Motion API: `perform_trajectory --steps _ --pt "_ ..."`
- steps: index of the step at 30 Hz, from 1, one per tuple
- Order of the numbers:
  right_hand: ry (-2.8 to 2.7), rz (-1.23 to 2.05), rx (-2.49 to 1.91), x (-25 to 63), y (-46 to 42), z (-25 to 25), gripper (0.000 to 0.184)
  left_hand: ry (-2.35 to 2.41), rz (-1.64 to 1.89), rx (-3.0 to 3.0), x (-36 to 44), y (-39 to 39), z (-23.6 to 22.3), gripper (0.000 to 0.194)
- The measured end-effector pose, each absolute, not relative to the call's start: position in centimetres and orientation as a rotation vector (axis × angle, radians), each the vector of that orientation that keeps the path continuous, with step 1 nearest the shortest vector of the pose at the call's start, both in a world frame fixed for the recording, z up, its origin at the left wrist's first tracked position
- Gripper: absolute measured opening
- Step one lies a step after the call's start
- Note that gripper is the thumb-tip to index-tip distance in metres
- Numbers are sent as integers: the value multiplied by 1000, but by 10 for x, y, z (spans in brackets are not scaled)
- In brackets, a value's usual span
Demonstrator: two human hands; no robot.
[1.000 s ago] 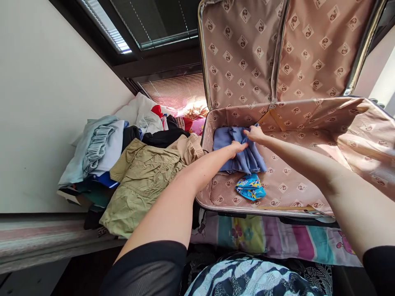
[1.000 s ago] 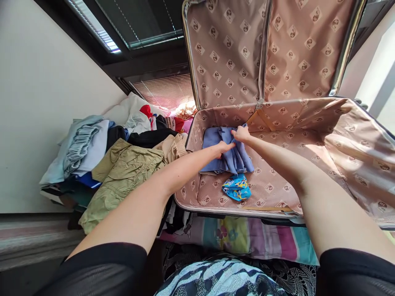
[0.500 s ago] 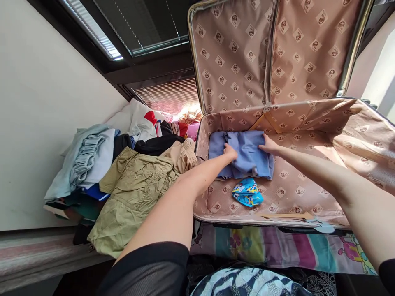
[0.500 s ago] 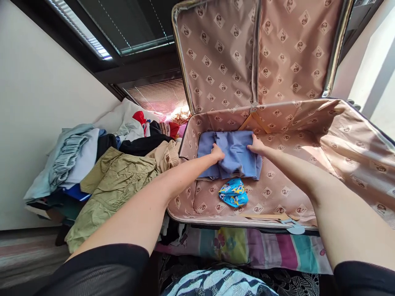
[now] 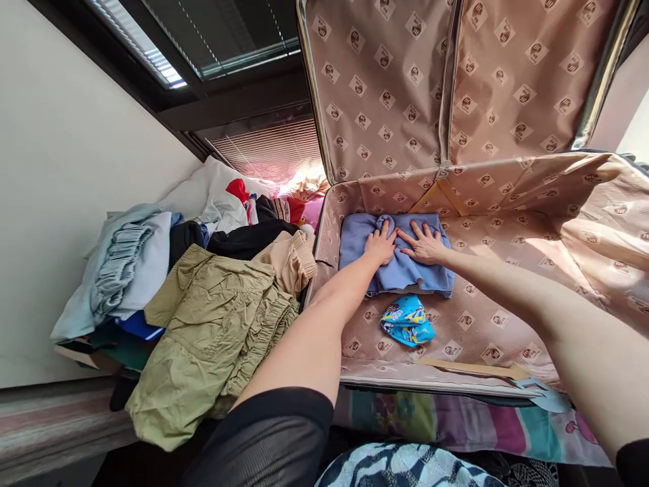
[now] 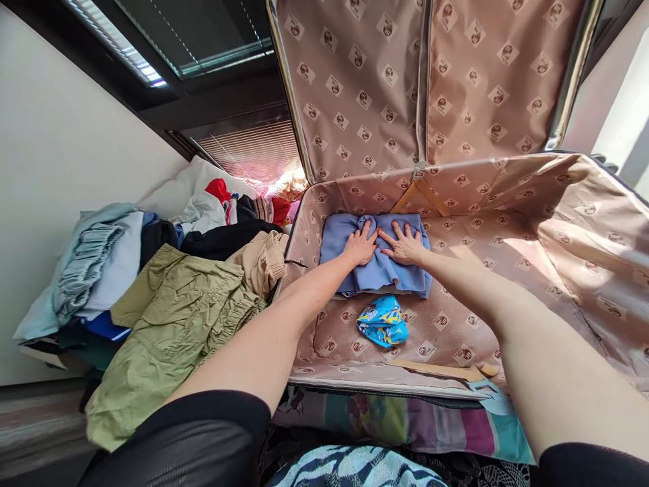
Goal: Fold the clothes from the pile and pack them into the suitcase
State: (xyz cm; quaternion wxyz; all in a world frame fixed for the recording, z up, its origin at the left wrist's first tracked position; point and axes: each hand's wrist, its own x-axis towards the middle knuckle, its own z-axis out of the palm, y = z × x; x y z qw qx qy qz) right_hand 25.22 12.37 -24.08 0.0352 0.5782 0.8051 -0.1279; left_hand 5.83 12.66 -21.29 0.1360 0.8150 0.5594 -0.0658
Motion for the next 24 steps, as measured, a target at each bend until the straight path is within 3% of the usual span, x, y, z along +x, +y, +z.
perform_trajectory --steps 9,13,17,21,24 --pt "2368 -527 1839 254 128 -229 111 1675 -274 2431 65 95 -180 84" --pt "2619 -316 1768 250 113 -238 99 1456 -380 2562 59 90 -185 110" --pt "2584 -348 1717 251 106 -264 85 1490 -487 2346 51 96 -201 125" --pt "2492 -327 1727 252 115 -277 85 1591 -420 2228 67 97 -198 124" --pt "2432 -323 1685 250 123 -271 91 1591 -349 2150 97 81 -181 93"
